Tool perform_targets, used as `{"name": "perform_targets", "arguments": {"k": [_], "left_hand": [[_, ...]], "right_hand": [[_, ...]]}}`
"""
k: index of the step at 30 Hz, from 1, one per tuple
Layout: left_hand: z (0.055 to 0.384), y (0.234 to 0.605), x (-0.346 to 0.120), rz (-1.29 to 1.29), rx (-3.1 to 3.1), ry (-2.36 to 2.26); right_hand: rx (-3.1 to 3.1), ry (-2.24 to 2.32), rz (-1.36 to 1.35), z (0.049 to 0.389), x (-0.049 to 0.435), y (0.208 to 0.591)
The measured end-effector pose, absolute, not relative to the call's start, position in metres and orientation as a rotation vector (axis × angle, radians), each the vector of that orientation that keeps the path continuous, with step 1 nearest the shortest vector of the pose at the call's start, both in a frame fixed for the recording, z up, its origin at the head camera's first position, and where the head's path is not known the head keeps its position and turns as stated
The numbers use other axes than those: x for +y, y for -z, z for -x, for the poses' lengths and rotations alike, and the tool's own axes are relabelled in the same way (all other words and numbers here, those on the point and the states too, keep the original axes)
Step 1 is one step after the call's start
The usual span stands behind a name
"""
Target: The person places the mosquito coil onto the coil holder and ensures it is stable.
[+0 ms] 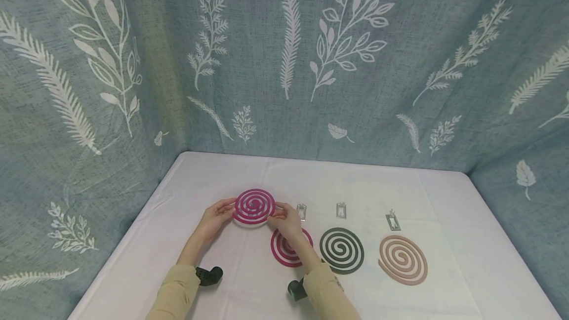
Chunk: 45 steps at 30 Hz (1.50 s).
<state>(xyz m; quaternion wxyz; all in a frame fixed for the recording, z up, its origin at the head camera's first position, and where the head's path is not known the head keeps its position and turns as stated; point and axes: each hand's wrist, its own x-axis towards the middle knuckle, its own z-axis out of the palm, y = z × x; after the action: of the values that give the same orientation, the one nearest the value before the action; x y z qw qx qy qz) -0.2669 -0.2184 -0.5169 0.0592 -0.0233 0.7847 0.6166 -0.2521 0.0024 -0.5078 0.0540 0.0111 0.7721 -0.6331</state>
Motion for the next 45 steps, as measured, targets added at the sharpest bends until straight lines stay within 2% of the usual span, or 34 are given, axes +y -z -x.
{"name": "perform_targets", "arguments": {"k": [45], "left_hand": [[0.2644,0.5128,-0.2176,0.12,2.319,-1.928]], "right_hand": [[2.355,1.915,-0.078,0.254,-0.0014,0.5103]]}}
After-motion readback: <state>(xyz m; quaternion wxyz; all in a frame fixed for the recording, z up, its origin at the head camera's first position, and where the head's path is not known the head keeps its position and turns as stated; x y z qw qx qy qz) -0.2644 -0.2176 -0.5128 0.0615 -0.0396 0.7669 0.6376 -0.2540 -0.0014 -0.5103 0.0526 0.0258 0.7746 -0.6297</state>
